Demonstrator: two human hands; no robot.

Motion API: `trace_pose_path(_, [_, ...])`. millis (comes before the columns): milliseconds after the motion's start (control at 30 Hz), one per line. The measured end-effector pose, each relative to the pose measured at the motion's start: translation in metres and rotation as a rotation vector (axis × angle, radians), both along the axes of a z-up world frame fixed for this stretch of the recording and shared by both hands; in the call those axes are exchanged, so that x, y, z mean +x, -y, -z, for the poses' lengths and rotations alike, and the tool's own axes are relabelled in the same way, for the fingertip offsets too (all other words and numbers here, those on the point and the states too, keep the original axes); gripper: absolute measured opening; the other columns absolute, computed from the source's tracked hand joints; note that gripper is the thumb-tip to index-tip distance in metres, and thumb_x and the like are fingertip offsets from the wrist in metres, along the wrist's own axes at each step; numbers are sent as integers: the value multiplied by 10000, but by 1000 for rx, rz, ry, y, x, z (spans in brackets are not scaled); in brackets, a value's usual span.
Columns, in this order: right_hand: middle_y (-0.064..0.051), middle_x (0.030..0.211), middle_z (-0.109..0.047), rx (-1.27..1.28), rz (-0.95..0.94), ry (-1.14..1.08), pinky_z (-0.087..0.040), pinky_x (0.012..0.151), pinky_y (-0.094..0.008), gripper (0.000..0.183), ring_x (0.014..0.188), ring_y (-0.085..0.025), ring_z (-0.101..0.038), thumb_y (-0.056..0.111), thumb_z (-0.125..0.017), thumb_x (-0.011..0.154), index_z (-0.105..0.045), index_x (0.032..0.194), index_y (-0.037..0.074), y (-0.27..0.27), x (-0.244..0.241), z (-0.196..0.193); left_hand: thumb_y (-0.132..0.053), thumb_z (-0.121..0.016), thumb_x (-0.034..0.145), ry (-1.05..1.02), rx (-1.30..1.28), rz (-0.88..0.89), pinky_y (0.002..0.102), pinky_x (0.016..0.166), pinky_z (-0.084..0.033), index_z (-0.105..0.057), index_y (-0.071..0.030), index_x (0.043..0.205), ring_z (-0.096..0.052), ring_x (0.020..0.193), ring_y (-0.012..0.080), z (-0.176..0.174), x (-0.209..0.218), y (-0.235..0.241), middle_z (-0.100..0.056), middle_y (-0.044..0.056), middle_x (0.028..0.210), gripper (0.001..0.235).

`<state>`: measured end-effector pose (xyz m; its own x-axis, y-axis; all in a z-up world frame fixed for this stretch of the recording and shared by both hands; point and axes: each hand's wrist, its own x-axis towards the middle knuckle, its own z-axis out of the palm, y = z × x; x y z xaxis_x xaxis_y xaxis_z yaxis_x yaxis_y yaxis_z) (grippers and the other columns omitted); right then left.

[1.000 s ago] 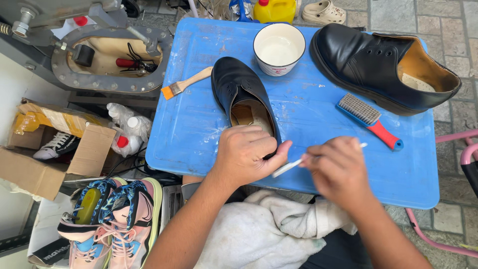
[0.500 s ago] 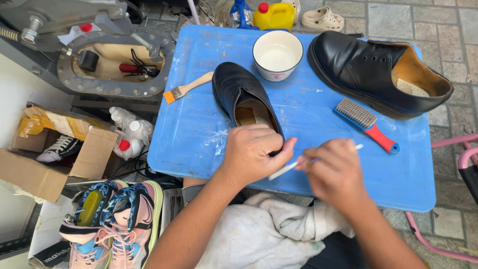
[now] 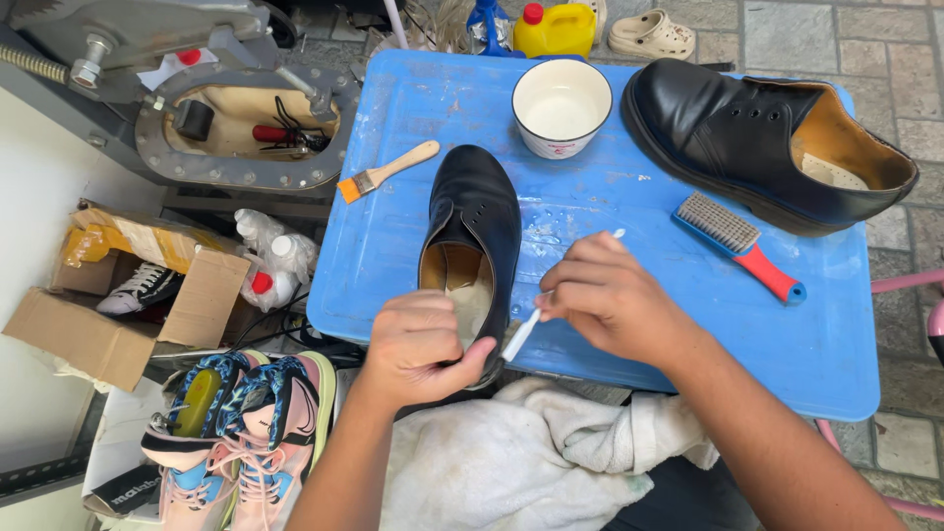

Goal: The person cleans a black leather shoe using a toothbrush and a white cloth. They apply a cleaning solution from a cup to the shoe's sole and upper, scrubbing with the toothbrush, and then wipe the shoe down with the cloth. The person also wipes the blue work surface and inspects the shoe's sole and interior.

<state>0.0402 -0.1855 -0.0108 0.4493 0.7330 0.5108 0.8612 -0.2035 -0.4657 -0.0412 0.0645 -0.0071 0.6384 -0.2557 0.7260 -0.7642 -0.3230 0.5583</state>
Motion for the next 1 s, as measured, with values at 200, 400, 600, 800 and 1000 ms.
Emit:
trace_pose_path(200, [26,904,-708,-33,53,12,-423,819,-380,106,893,-214,-619,56,-763,787,-677,797,119,-15,9,4,6,-847,723,-61,-5,-4,340,552,-314,-452,-94,566,-415,538,191,9,-19,-16,-401,11,576,437])
trace_pose_path(400, [19,910,-703,-37,39,15,-429,865,-382,126,923,-216,-630,36,-759,771,-674,802,123,-22,11,16,17,-814,731,-92,31,-14,335,580,-316,-392,-105,569,-395,547,196,19,-25,-22,-382,6,569,468])
trace_pose_path(600, [42,932,-719,-81,137,31,-427,849,-392,132,910,-201,-624,37,-761,757,-681,808,129,-17,11,21,-102,-791,706,-232,241,-26,371,592,-357,-464,-89,626,-483,600,242,-18,-28,-21,-466,41,612,337])
trace_pose_path(800, [20,924,-703,-110,229,39,-416,834,-381,112,908,-220,-599,52,-760,785,-695,836,128,-16,9,25,-275,-798,819,-441,411,-566,437,652,-506,-637,-40,853,-647,748,341,-44,-37,23,-624,125,795,288])
trace_pose_path(1000, [19,922,-710,-109,185,58,-412,807,-379,106,899,-203,-621,52,-758,784,-693,826,124,-19,-8,13,-239,-763,845,-592,527,-632,464,675,-537,-652,-10,884,-681,795,371,-33,-16,40,-659,150,880,258])
